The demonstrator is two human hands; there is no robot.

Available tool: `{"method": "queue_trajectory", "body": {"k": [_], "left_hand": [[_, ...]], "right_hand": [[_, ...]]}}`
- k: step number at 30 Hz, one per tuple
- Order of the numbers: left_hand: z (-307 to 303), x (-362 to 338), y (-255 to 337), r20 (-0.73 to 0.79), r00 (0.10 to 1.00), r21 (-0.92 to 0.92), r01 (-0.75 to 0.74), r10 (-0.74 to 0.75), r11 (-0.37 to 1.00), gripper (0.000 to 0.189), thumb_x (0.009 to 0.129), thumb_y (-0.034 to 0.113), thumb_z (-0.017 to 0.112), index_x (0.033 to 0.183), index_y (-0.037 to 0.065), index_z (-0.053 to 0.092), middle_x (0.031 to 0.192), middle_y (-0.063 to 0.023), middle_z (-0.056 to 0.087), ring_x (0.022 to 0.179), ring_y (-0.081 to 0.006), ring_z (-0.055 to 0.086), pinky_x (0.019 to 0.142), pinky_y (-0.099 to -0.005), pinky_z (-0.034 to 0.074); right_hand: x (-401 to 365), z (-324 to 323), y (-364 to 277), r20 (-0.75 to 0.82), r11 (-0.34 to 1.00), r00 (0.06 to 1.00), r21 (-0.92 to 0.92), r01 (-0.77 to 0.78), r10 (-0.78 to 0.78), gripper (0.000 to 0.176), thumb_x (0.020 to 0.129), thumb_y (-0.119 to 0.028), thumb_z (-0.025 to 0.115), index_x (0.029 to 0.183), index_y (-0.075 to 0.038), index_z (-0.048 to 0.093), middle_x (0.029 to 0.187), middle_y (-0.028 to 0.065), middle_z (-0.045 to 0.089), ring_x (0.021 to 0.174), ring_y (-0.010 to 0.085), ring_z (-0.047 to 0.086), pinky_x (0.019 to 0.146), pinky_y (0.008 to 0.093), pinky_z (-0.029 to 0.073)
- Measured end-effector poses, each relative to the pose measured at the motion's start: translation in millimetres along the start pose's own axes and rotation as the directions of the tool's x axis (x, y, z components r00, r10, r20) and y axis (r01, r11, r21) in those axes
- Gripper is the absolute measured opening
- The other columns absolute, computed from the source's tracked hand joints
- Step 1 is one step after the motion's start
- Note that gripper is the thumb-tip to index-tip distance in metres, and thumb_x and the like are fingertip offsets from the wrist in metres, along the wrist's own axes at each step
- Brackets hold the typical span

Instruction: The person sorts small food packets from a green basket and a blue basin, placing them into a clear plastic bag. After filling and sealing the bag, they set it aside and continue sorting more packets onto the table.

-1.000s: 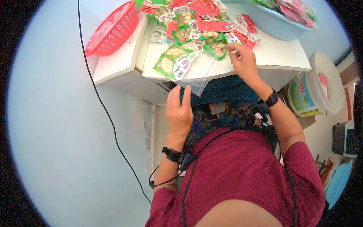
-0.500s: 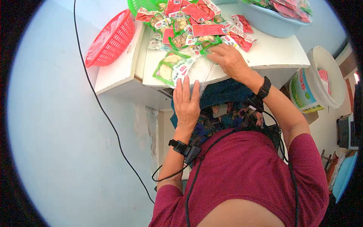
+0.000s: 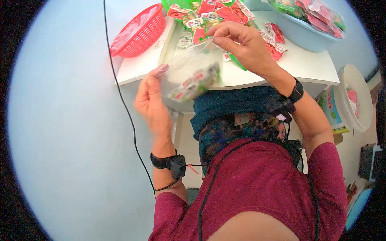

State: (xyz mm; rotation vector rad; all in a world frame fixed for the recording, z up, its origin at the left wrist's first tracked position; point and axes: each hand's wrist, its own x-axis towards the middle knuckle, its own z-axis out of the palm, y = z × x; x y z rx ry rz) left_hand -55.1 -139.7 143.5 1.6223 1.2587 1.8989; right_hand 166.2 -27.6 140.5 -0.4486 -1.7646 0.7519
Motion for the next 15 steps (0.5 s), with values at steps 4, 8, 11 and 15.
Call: {"method": "queue_trajectory", "body": {"k": [4,8,11,15], "left_hand": [[-30.9,-22.0,14.8,0.002,0.968,-0.111,0.248,-0.250,0.962,0.026,0.099,0.020,0.055,0.102,-0.004,0.065,0.102,-0.0114,0.068,0.095,-0.0163,0.063,0.092,-0.0329,0.048],[-60.1,-84.4,-6.3,0.053,0.839,-0.107,0.545,-0.542,0.832,0.023,0.096,0.019,0.059,0.095,-0.001,0.069,0.090,-0.0061,0.070,0.082,-0.0117,0.062,0.078,-0.0272,0.048],[-73.6,-110.6,-14.1,0.012,0.743,0.001,0.669,-0.669,0.743,0.022,0.094,0.020,0.062,0.089,0.000,0.069,0.085,-0.0050,0.070,0.082,-0.0124,0.064,0.079,-0.0278,0.049],[-86.2,-124.0,-18.9,0.008,0.824,0.180,0.556,-0.566,0.811,0.020,0.093,0.017,0.061,0.088,-0.001,0.071,0.084,-0.0040,0.071,0.079,-0.0100,0.061,0.077,-0.0272,0.048]], "right_hand": [[-14.3,13.0,-17.4,0.180,0.958,0.967,0.188,-0.216,0.182,0.018,0.096,-0.014,0.057,0.090,0.002,0.063,0.093,0.0053,0.065,0.088,0.0103,0.060,0.080,0.0260,0.049],[-69.1,36.1,-12.5,0.413,0.802,0.861,0.381,-0.459,0.297,0.018,0.094,-0.017,0.058,0.083,-0.003,0.065,0.077,0.0024,0.067,0.074,0.0080,0.060,0.070,0.0253,0.049],[-94.9,53.4,0.0,0.465,0.777,0.821,0.360,-0.516,0.331,0.014,0.092,-0.012,0.061,0.083,-0.001,0.062,0.076,0.0018,0.066,0.070,0.0067,0.059,0.064,0.0224,0.048],[-101.6,63.6,0.5,0.416,0.902,0.875,0.228,-0.366,0.250,0.015,0.091,-0.012,0.063,0.081,-0.001,0.061,0.069,0.0029,0.061,0.063,0.0081,0.053,0.057,0.0255,0.044]]}}
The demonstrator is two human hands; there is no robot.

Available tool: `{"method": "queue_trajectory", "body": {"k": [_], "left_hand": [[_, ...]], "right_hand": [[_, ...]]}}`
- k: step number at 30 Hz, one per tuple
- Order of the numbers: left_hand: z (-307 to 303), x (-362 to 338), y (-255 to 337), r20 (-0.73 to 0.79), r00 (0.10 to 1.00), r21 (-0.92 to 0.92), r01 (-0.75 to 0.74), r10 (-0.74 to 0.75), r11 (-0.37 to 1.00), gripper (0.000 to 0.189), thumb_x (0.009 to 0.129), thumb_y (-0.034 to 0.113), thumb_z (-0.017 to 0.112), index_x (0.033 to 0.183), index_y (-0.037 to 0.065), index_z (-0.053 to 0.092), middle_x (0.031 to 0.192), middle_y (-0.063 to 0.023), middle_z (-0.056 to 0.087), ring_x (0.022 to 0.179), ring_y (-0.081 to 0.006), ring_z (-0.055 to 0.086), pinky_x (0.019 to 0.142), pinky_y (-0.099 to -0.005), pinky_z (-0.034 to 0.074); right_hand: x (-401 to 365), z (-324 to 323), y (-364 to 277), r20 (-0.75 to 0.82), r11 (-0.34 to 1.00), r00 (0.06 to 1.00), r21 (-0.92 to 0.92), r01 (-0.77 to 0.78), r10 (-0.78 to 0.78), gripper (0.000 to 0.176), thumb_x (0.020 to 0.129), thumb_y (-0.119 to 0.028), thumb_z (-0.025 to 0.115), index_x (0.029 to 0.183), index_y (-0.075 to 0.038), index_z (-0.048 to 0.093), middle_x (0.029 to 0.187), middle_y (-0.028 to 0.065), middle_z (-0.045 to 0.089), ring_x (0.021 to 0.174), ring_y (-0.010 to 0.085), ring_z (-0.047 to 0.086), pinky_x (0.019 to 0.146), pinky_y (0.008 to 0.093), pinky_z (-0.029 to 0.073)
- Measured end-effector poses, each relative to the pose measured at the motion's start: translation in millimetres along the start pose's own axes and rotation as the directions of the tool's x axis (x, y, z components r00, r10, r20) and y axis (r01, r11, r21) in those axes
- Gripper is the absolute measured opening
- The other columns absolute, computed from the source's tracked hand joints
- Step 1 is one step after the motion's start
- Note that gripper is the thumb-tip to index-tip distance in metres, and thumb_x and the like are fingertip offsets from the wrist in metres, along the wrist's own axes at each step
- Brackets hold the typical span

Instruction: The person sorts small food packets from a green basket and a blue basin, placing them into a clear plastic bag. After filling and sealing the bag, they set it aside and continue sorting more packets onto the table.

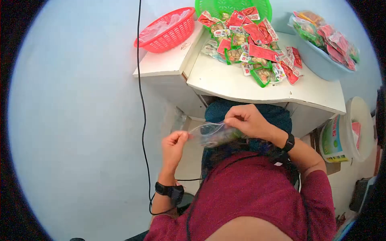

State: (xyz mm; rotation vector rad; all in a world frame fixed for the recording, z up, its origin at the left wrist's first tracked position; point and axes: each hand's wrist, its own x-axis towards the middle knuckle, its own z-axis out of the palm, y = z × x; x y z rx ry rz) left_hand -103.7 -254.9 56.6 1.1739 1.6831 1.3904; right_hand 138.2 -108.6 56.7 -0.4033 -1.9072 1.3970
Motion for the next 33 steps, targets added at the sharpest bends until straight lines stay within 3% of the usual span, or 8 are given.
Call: {"method": "queue_trajectory", "body": {"k": [1,5,9,14,17,20,26,33], "left_hand": [[-0.9,-2.2,1.1,0.003,1.000,0.009,-0.016,0.016,1.000,0.020,0.093,0.016,0.061,0.088,-0.001,0.071,0.084,-0.0040,0.071,0.078,-0.0098,0.061,0.076,-0.0270,0.048],[-6.5,-8.4,9.0,-0.018,1.000,0.016,-0.014,0.014,1.000,0.018,0.092,0.014,0.062,0.088,-0.001,0.071,0.084,-0.0036,0.071,0.078,-0.0099,0.061,0.074,-0.0268,0.048],[-10.0,-12.9,8.2,-0.021,0.993,0.236,-0.107,0.115,0.966,0.015,0.091,0.011,0.064,0.088,-0.001,0.071,0.084,-0.0033,0.071,0.079,-0.0107,0.062,0.072,-0.0271,0.048],[4.4,-13.3,11.8,0.042,0.919,0.547,-0.350,0.393,0.760,0.011,0.085,0.007,0.068,0.093,0.000,0.069,0.088,-0.0081,0.071,0.085,-0.0217,0.067,0.075,-0.0311,0.050],[22.6,-15.4,31.2,0.201,0.799,0.618,-0.552,0.566,0.560,0.024,0.077,0.007,0.074,0.100,0.003,0.067,0.098,-0.0114,0.069,0.098,-0.0305,0.065,0.082,-0.0369,0.050],[38.9,-17.7,39.4,0.351,0.720,0.648,-0.649,0.599,0.400,0.035,0.071,0.010,0.079,0.103,0.006,0.064,0.105,-0.0111,0.067,0.108,-0.0321,0.061,0.089,-0.0410,0.048],[49.6,-9.3,28.4,0.296,0.750,0.615,-0.624,0.592,0.483,0.035,0.069,0.014,0.082,0.099,0.007,0.064,0.104,-0.0088,0.067,0.109,-0.0303,0.060,0.091,-0.0414,0.046],[55.2,-0.4,29.3,0.376,0.728,0.655,-0.647,0.574,0.391,0.030,0.071,0.012,0.080,0.096,0.008,0.064,0.100,-0.0089,0.067,0.103,-0.0313,0.062,0.087,-0.0418,0.047]], "right_hand": [[0.2,1.2,2.3,0.015,0.986,0.997,-0.149,0.073,-0.071,0.015,0.090,-0.012,0.064,0.081,-0.001,0.061,0.067,0.0033,0.059,0.062,0.0086,0.052,0.056,0.0263,0.044],[-4.7,8.0,1.8,-0.014,0.999,1.000,-0.042,0.007,-0.008,0.016,0.089,-0.012,0.066,0.079,-0.001,0.060,0.064,0.0043,0.056,0.059,0.0105,0.050,0.054,0.0277,0.042],[-8.4,9.5,8.2,-0.029,0.996,0.999,-0.090,0.017,-0.020,0.016,0.088,-0.014,0.066,0.079,-0.001,0.061,0.064,0.0045,0.057,0.058,0.0109,0.050,0.054,0.0283,0.042],[-12.0,12.4,7.0,0.016,0.998,0.999,-0.037,-0.041,0.042,0.018,0.088,-0.016,0.066,0.079,-0.001,0.063,0.064,0.0076,0.061,0.057,0.0132,0.056,0.054,0.0301,0.045],[-11.9,11.6,7.4,0.042,0.991,0.999,-0.128,-0.027,0.033,0.013,0.090,-0.012,0.064,0.081,-0.002,0.065,0.068,0.0018,0.064,0.061,0.0071,0.054,0.056,0.0257,0.044],[-10.3,10.5,5.4,0.027,0.992,0.999,-0.121,-0.034,0.037,0.014,0.090,-0.012,0.065,0.080,-0.001,0.064,0.068,0.0025,0.065,0.061,0.0074,0.055,0.055,0.0258,0.044],[-10.6,10.0,11.9,-0.074,0.984,0.997,-0.179,-0.018,0.005,0.018,0.089,-0.013,0.066,0.077,0.000,0.062,0.066,0.0043,0.065,0.059,0.0075,0.057,0.053,0.0255,0.045],[-5.0,12.3,18.9,-0.097,0.988,0.992,-0.119,-0.094,0.082,0.020,0.090,-0.013,0.065,0.076,0.000,0.060,0.065,0.0051,0.065,0.062,0.0076,0.062,0.053,0.0245,0.048]]}}
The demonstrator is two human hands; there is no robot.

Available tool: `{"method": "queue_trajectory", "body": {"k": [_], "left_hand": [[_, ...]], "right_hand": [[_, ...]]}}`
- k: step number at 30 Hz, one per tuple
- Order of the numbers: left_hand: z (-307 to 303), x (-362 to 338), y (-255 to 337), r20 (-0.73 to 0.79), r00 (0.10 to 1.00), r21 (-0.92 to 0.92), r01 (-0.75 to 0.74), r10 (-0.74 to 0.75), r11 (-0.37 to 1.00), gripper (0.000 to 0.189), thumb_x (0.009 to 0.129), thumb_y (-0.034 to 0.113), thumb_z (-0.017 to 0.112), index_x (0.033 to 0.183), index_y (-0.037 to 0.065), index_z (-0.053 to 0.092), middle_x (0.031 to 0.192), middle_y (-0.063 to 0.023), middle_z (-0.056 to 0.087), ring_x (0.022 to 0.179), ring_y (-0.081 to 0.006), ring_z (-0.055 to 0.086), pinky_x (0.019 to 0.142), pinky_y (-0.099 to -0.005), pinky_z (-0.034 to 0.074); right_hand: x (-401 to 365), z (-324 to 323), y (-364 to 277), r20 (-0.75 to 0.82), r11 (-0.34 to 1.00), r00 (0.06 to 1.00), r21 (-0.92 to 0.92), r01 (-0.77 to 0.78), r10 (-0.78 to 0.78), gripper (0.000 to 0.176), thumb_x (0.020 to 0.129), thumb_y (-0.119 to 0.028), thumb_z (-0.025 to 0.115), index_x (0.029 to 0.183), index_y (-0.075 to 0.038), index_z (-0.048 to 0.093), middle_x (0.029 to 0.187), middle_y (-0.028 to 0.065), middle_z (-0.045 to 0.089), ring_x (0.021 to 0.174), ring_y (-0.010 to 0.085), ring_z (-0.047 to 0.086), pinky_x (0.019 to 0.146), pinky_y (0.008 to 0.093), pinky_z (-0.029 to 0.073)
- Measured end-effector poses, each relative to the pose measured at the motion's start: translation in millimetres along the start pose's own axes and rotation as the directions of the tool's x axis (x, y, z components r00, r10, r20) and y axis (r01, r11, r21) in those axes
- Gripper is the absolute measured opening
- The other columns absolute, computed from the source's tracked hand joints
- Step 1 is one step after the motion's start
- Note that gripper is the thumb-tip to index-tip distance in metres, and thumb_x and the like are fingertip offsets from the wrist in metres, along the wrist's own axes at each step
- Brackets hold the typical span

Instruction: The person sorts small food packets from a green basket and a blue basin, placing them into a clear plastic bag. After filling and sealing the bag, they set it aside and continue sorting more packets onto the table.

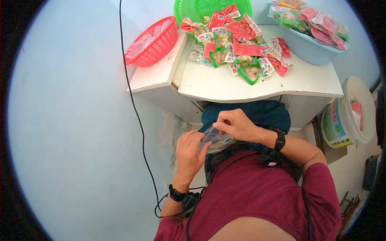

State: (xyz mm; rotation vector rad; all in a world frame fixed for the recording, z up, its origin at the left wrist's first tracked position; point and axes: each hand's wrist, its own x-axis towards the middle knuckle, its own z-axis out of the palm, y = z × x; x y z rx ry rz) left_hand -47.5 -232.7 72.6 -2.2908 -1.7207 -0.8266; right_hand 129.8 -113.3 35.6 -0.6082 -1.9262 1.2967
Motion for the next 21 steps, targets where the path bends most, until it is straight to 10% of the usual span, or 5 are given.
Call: {"method": "queue_trajectory", "body": {"k": [14,21], "left_hand": [[9.4,8.4,-1.8,-0.010,0.993,-0.153,0.114,-0.117,0.982,0.011,0.075,0.007,0.075,0.080,0.004,0.066,0.080,-0.0108,0.068,0.077,-0.0290,0.065,0.069,-0.0374,0.050],[11.9,7.2,-1.1,-0.011,0.991,-0.201,0.127,-0.132,0.971,0.012,0.075,0.006,0.075,0.083,0.005,0.066,0.080,-0.0102,0.068,0.075,-0.0285,0.065,0.070,-0.0363,0.050]], "right_hand": [[-5.4,-8.2,0.6,0.025,0.965,0.996,0.248,-0.085,0.081,0.017,0.083,-0.015,0.071,0.082,0.000,0.065,0.068,0.0068,0.066,0.058,0.0108,0.058,0.056,0.0290,0.048],[-7.1,-18.3,0.5,0.113,0.995,0.990,0.058,0.077,-0.083,0.013,0.078,-0.011,0.073,0.082,-0.001,0.065,0.071,0.0072,0.064,0.067,0.0143,0.061,0.062,0.0298,0.049]]}}
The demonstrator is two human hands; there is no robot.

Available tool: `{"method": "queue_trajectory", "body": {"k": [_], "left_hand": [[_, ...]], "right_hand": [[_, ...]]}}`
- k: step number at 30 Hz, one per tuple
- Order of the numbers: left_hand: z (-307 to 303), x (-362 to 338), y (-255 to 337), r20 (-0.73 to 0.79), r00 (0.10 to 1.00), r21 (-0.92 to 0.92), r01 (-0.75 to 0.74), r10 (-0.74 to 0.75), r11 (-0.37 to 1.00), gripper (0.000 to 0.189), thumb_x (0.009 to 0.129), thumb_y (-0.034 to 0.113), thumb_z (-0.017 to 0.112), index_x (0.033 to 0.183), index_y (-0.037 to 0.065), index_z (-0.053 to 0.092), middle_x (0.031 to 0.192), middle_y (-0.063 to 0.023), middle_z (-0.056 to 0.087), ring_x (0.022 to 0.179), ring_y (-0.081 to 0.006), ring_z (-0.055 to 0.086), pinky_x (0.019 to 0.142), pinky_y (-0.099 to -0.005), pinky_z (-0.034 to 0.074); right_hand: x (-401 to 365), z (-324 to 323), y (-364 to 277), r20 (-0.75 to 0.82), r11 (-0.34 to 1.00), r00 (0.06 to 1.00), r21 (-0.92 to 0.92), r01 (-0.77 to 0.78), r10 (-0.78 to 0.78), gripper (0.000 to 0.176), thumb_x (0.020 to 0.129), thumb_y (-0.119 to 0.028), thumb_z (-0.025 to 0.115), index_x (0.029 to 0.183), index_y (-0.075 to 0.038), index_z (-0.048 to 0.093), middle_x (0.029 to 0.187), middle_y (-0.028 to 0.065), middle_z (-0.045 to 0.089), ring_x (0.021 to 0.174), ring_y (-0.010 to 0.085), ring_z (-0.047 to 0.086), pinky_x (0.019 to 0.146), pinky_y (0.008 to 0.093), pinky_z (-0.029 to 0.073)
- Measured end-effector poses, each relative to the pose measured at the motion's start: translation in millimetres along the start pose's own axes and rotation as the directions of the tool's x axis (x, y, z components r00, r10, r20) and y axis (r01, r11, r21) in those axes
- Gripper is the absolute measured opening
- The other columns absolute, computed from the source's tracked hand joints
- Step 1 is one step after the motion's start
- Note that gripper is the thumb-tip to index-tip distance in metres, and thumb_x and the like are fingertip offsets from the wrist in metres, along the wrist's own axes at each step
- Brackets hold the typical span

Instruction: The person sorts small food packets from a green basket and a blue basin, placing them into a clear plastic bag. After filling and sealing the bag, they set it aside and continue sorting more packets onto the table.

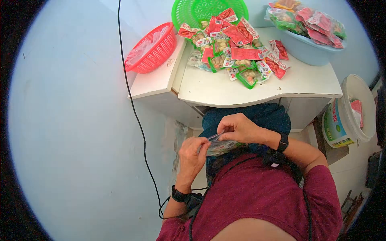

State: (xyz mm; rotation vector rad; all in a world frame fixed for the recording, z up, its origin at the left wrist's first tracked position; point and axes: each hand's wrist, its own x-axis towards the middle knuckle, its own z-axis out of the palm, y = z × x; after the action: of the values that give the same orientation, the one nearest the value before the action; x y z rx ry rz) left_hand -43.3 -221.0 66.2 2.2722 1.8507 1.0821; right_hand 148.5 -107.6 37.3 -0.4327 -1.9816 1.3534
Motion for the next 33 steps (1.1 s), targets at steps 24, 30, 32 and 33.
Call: {"method": "queue_trajectory", "body": {"k": [24,30,32,33], "left_hand": [[3.2,-1.5,-8.8,0.101,0.993,-0.042,-0.060,0.064,0.997,0.009,0.080,0.006,0.069,0.086,0.003,0.063,0.082,-0.0130,0.064,0.077,-0.0323,0.061,0.069,-0.0394,0.047],[-12.1,-14.4,-19.9,0.152,0.988,0.056,-0.048,0.039,0.997,0.011,0.079,0.008,0.071,0.086,0.004,0.064,0.082,-0.0122,0.064,0.077,-0.0316,0.060,0.069,-0.0399,0.047],[-14.9,-22.1,-21.6,0.152,0.988,0.013,0.013,-0.015,1.000,0.010,0.078,0.008,0.071,0.085,0.004,0.065,0.079,-0.0118,0.060,0.077,-0.0321,0.058,0.070,-0.0405,0.045],[-15.8,-24.9,-22.2,0.140,0.990,0.023,0.007,-0.011,1.000,0.010,0.078,0.008,0.071,0.085,0.004,0.065,0.079,-0.0118,0.061,0.077,-0.0320,0.058,0.070,-0.0403,0.045]], "right_hand": [[4.0,6.1,7.1,0.027,0.993,0.996,0.082,-0.086,0.084,0.015,0.080,-0.015,0.073,0.081,-0.001,0.070,0.069,0.0048,0.068,0.062,0.0092,0.058,0.059,0.0268,0.047],[4.9,1.6,4.6,-0.051,0.988,0.988,0.057,-0.141,0.144,0.014,0.081,-0.015,0.072,0.080,-0.001,0.070,0.067,0.0044,0.068,0.061,0.0088,0.059,0.058,0.0268,0.048],[4.7,0.9,10.4,-0.081,0.984,0.985,0.102,-0.147,0.156,0.015,0.081,-0.015,0.072,0.080,0.000,0.070,0.067,0.0045,0.068,0.060,0.0087,0.060,0.058,0.0262,0.048],[5.0,0.7,11.7,-0.081,0.983,0.983,0.102,-0.154,0.162,0.015,0.081,-0.014,0.071,0.079,0.000,0.070,0.066,0.0044,0.068,0.060,0.0084,0.060,0.058,0.0259,0.048]]}}
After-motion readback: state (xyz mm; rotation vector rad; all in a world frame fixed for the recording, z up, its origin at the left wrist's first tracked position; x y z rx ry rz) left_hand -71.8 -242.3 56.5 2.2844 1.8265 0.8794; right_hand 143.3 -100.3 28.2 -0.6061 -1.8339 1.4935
